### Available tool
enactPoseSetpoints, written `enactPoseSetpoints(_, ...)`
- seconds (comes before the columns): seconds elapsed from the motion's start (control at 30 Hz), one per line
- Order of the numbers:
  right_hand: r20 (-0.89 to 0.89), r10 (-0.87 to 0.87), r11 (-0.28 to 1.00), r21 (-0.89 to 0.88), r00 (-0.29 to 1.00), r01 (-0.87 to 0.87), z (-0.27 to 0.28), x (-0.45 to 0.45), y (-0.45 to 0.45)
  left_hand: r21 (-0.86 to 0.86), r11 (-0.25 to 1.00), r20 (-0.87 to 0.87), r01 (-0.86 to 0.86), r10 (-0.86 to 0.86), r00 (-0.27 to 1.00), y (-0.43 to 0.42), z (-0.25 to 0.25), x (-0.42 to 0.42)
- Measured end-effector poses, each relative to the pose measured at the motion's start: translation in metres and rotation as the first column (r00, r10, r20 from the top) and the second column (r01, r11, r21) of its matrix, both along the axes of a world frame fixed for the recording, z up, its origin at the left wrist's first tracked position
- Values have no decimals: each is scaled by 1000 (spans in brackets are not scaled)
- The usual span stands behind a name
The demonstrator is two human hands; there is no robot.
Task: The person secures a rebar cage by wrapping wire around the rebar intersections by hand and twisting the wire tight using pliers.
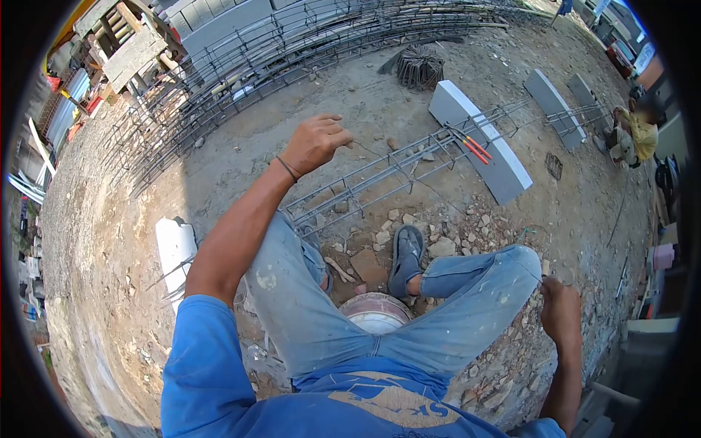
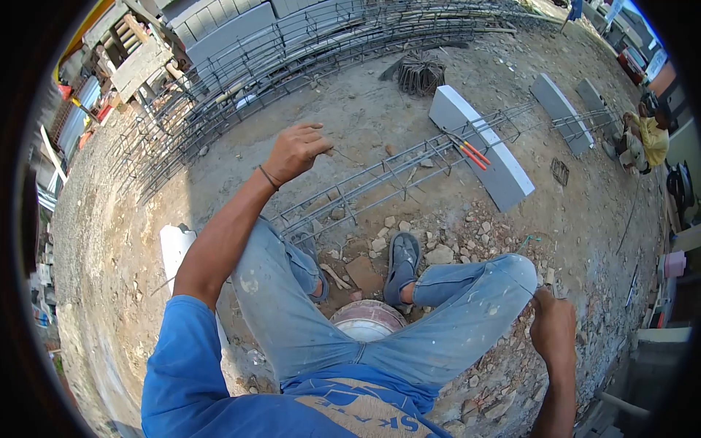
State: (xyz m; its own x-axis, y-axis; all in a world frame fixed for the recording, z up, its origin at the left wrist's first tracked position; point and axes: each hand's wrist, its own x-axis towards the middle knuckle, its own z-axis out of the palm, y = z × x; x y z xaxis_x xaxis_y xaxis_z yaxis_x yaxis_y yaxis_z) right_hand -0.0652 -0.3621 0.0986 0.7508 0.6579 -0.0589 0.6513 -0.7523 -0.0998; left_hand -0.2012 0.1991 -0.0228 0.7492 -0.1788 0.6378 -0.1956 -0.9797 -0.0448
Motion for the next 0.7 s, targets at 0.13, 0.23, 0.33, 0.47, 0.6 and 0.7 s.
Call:
enactPoseSetpoints(0.13,-705,345,848,-49,619,-527,-31,-55,11,42,999,-87,2,2,996,6,0,-2)
enactPoseSetpoints(0.23,-896,429,845,354,114,-401,13,-56,18,60,998,-70,-6,10,998,12,-7,-5)
enactPoseSetpoints(0.33,-717,568,572,697,405,432,35,-45,-21,11,1000,-22,-29,29,999,16,-6,-12)
enactPoseSetpoints(0.47,-146,-117,972,186,982,143,-3,-11,-4,52,997,-26,-49,50,998,4,6,-8)
enactPoseSetpoints(0.6,-710,327,814,-123,624,-568,-51,-70,0,81,995,-8,-64,65,998,1,12,-4)
enactPoseSetpoints(0.7,-889,458,828,426,3,-365,-23,-69,1,118,992,-48,-42,48,998,7,3,-5)
